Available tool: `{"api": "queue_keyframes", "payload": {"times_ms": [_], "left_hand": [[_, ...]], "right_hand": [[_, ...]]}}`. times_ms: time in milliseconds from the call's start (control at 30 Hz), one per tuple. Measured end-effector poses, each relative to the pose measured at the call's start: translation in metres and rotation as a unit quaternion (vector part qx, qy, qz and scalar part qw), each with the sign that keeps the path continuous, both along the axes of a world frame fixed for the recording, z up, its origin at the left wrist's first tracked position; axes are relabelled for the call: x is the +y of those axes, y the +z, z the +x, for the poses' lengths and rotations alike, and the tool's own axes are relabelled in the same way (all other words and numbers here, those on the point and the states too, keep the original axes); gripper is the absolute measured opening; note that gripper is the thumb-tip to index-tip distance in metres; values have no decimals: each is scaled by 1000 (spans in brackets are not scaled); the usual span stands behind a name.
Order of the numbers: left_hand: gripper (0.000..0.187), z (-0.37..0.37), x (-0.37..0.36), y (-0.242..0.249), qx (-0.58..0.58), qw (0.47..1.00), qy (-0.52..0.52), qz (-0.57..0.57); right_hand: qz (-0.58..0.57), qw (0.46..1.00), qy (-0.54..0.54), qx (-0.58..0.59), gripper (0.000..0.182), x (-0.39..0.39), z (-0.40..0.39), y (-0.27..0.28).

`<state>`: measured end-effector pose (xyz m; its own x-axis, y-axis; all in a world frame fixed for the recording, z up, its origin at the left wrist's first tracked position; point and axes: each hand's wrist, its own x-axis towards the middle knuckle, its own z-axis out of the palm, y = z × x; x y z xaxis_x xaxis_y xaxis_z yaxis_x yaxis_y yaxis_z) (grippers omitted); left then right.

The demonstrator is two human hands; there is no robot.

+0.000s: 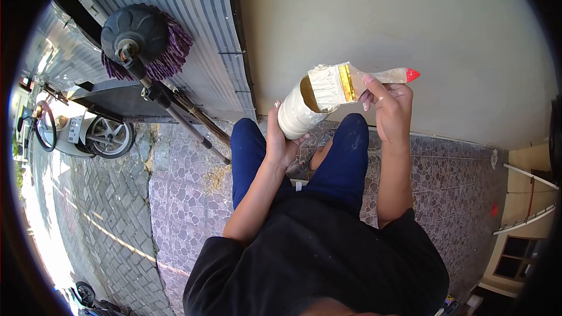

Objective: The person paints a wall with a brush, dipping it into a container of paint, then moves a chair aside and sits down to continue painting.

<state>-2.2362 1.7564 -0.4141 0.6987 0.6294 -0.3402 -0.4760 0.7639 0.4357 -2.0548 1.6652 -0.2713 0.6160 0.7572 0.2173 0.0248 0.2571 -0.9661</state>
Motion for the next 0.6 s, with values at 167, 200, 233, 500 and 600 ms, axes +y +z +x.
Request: {"api": "queue_keyframes", "payload": {"times_ms": [167,200,233,500,600], "left_hand": [[56,3,0,2,5,1000,-12,0],[56,3,1,3,2,1000,-19,-5],[56,4,1,3,-1,1000,-26,-11],[60,11,3,12,-5,999,-25,-26],[61,13,3,15,-11,999,-28,-25]], "right_hand": [[6,995,-4,97,12,0,10,-16],[7,992,6,126,13,1,12,-19],[8,988,16,154,14,1,14,-22],[66,926,85,362,9,2,22,-48],[85,902,108,409,9,3,23,-53]]}}
